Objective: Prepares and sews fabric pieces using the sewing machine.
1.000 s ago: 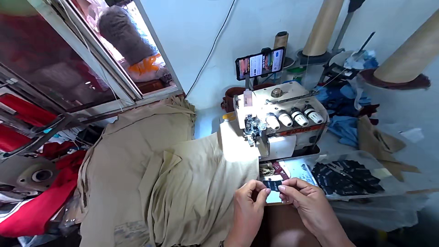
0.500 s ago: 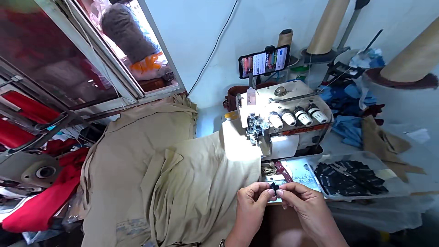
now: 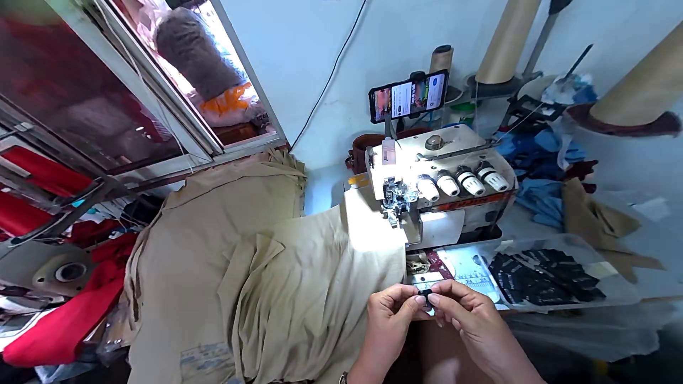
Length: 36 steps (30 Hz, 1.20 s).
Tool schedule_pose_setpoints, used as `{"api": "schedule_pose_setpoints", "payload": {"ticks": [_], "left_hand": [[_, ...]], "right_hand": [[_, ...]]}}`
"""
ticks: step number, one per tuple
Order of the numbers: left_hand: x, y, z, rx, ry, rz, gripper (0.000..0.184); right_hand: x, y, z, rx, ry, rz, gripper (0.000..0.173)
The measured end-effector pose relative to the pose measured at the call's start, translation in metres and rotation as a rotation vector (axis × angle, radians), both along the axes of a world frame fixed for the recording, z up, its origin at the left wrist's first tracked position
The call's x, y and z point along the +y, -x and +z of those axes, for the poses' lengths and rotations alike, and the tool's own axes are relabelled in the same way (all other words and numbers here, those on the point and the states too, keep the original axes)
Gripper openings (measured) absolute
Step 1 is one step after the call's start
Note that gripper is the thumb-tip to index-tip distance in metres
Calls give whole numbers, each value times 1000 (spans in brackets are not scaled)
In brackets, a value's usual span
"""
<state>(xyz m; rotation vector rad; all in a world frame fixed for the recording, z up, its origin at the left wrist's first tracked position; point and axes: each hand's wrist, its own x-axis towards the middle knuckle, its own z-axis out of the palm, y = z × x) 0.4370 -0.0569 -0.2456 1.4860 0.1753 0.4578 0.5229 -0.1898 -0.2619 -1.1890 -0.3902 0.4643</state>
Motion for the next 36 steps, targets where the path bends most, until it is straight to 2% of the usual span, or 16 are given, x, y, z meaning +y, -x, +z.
{"api": "schedule_pose_setpoints", "payload": {"ticks": [22,28,30,31,34,36], "left_hand": [[-2,2,-16,-103,68,80,10],[-8,0,-17,-108,77,127,9],[-7,-5,-12,-112,-56,192,11],[-5,-10,-8,-109,-226,254,11],[9,-27,8,0,-907,458,18],[14,-39,15,100,-1191,484,21]], "right_hand": [[2,8,-3,6,-49,9,6],[6,7,6,10,26,-1,6],[9,-2,14,-39,95,-8,6],[12,-10,21,-56,131,-8,7],[27,-39,51,25,208,-11,12],[41,-56,69,138,239,-43,13]]}}
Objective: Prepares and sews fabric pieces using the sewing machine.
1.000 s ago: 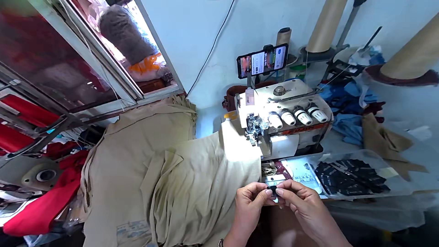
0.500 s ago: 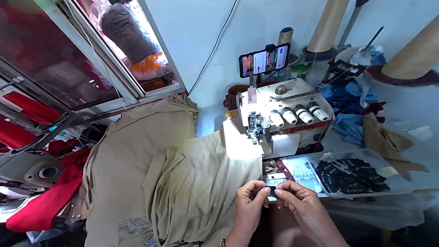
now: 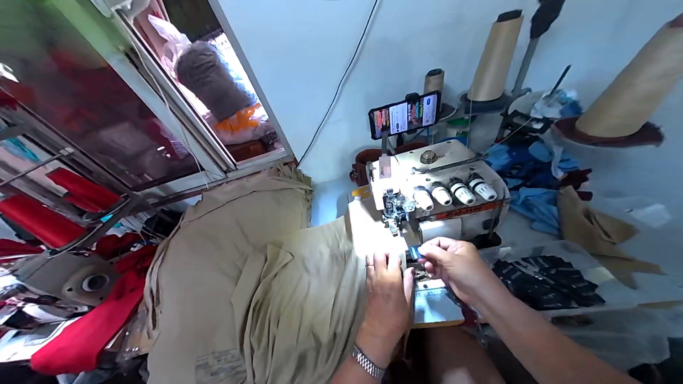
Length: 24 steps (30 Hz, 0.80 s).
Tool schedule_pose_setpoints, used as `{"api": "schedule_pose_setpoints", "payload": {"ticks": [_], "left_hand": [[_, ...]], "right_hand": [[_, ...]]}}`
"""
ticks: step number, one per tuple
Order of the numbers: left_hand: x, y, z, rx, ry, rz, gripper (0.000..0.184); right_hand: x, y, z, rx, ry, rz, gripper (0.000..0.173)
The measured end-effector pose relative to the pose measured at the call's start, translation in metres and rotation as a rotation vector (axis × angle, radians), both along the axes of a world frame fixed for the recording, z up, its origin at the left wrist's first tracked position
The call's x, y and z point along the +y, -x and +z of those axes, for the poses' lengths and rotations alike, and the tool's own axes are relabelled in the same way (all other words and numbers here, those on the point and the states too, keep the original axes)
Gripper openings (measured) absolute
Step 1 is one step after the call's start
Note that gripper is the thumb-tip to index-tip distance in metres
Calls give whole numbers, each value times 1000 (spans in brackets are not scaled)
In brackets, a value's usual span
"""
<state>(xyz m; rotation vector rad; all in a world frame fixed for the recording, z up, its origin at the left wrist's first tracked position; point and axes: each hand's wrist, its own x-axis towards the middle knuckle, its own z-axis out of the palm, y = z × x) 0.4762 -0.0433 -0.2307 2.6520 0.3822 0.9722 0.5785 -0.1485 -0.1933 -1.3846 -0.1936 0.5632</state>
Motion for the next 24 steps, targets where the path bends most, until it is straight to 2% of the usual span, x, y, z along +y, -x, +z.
{"api": "schedule_pose_setpoints", "payload": {"ticks": [2,4,10,14,24], "left_hand": [[1,-10,2,26,-157,52,16],[0,-13,7,16,-114,17,13],[25,-6,43,87,526,-172,10],[46,-3,52,107,793,-300,8],[46,-3,54,43,806,-357,9]], "right_hand": [[12,-12,10,72,8,-18,14],[20,-18,15,113,22,-21,12],[22,-24,23,166,90,34,8],[22,-22,27,174,125,78,10],[41,-19,26,132,197,66,15]]}}
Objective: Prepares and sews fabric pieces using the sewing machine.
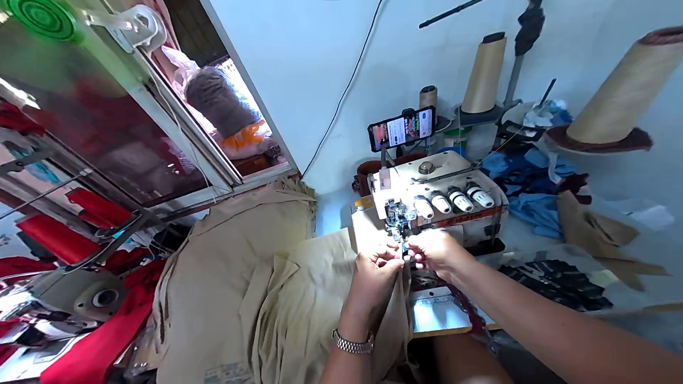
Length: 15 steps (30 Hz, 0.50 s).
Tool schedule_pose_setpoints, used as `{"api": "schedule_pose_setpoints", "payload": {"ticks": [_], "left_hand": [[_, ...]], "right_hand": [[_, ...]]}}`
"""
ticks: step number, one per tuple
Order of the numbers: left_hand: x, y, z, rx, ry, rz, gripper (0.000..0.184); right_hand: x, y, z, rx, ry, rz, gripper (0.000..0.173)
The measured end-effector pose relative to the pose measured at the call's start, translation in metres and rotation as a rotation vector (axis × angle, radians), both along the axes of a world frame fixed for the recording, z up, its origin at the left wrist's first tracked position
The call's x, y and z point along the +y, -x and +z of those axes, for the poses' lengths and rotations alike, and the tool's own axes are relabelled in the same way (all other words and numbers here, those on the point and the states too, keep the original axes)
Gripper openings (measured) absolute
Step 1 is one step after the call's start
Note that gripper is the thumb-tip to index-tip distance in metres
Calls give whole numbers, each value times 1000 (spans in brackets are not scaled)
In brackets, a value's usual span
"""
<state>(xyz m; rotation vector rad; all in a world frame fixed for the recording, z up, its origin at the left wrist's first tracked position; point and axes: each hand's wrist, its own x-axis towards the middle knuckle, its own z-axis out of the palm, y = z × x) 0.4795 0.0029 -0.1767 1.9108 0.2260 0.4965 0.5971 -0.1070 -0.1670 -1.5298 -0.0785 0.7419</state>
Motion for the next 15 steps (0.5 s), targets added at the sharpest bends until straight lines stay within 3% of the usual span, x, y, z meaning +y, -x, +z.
{"api": "schedule_pose_setpoints", "payload": {"ticks": [15], "left_hand": [[-1,1,-1,7,76,1,11]], "right_hand": [[6,8,-13,-69,-66,-123,20]]}}
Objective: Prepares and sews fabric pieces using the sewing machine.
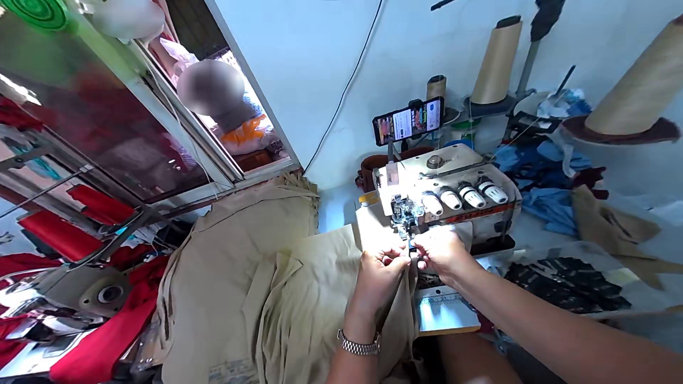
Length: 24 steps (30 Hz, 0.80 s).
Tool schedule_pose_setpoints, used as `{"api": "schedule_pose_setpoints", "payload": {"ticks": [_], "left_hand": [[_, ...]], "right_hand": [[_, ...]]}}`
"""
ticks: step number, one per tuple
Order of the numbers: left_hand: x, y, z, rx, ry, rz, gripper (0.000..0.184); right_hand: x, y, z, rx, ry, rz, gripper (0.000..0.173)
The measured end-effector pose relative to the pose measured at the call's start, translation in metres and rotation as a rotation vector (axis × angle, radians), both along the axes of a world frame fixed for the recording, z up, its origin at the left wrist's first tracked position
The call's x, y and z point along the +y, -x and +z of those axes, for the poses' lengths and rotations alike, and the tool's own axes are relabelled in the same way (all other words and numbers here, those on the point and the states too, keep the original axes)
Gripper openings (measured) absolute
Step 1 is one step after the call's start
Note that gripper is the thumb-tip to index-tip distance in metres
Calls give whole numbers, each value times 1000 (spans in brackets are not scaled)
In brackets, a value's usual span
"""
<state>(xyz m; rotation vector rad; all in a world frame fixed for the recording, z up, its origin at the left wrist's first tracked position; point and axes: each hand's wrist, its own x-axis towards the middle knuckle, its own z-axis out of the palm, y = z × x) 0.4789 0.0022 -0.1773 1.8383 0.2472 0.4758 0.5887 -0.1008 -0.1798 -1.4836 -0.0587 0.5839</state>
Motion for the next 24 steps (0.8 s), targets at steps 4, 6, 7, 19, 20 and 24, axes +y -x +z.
{"api": "schedule_pose_setpoints", "payload": {"ticks": [4,6,7,19,20,24], "left_hand": [[-1,-1,-1,-5,-31,-13,11],[-1,-1,-1,3,-51,-22,9],[0,-1,-2,6,-68,-27,9],[-22,12,-49,-95,-833,48,21],[-22,12,-51,-97,-842,57,21],[-26,11,-53,-92,-894,100,23]], "right_hand": [[1,-1,-4,-35,22,3,16],[1,-2,-7,-53,17,8,16],[1,-2,-9,-63,18,11,17],[-27,48,-90,-736,-132,-53,19],[-26,56,-99,-726,-156,-50,22],[-25,78,-119,-760,-187,-94,27]]}}
